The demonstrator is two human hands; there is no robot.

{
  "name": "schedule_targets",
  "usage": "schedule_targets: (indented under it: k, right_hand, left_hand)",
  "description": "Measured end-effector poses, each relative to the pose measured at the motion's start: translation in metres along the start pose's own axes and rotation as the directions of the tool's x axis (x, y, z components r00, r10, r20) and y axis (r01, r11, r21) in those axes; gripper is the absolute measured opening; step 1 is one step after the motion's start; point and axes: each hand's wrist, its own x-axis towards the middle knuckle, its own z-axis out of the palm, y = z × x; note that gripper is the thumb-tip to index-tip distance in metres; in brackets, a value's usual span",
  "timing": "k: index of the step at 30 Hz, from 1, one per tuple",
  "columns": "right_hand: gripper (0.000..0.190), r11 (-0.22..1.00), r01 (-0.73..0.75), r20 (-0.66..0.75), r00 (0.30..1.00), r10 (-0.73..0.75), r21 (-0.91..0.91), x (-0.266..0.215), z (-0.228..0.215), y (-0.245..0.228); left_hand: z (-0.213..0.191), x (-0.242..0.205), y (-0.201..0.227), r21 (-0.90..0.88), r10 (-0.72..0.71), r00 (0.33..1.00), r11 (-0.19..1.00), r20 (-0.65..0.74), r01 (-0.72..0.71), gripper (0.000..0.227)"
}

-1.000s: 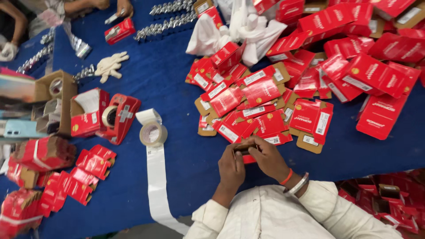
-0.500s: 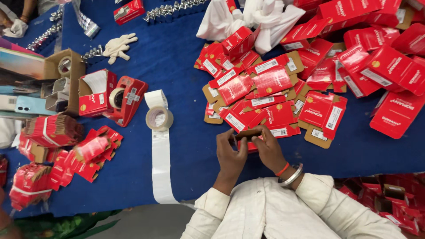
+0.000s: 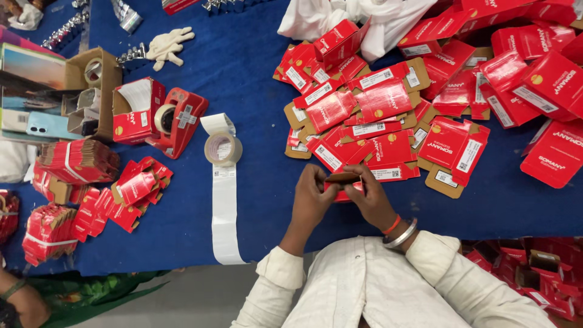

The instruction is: The person folds small red cardboard boxes and applies white labels to them. They pick up flat-packed boxes, fold them into shape, tear labels from a roll, and stick them onto the boxes before placing them in a pile.

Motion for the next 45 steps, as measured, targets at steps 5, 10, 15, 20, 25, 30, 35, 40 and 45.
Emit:
schedule_targets:
  k: [5,10,15,20,25,30,35,40,45]
  right_hand:
    - [0.051,0.852,-0.172,0.325,0.946,0.002,0.494,0.005,-0.028,-0.002]
    - [0.038,0.96,-0.214,0.347,0.927,0.143,0.178,0.007,-0.03,0.005]
    - [0.027,0.966,-0.164,0.2,0.972,0.124,0.201,0.002,-0.024,0.024]
    - [0.024,0.918,0.141,0.215,0.949,-0.232,0.37,0.0,-0.027,0.06]
    - [0.02,0.938,0.132,0.331,0.912,-0.242,0.321,0.007,-0.031,0.043]
    - [0.039,0.992,0.034,0.348,0.935,-0.074,0.12,0.011,-0.023,-0.003]
    - [0.03,0.921,-0.274,0.284,0.939,0.193,0.278,0.016,-0.03,-0.007]
    - [0.027,0.941,-0.256,0.25,0.947,0.199,0.222,0.01,-0.033,-0.005]
    - [0.024,0.991,-0.134,0.17,0.976,0.135,-0.014,0.008,-0.03,-0.016]
  left_hand:
    - [-0.001,-0.003,-0.015,-0.194,-0.061,0.976,0.976,0.208,0.103,0.029]
    - [-0.005,-0.005,-0.023,-0.167,-0.075,0.937,0.976,0.34,0.139,0.027]
    - [-0.006,-0.001,-0.044,-0.377,0.023,0.918,0.916,0.396,0.139,0.025]
    - [-0.006,0.005,-0.07,-0.508,0.245,0.933,0.857,0.264,-0.082,0.012]
    - [-0.011,-0.006,-0.075,-0.394,0.276,0.934,0.903,0.227,-0.171,0.015]
    - [-0.009,-0.004,-0.058,-0.227,0.304,0.931,0.939,0.201,-0.257,0.024]
    - [-0.017,0.004,-0.037,-0.326,0.364,0.897,0.904,0.252,-0.275,0.026]
    - [-0.008,0.002,-0.008,-0.13,0.063,0.966,0.991,0.253,-0.03,0.028]
    - [-0.005,0.007,0.004,0.118,0.16,0.968,0.976,0.194,-0.185,0.022]
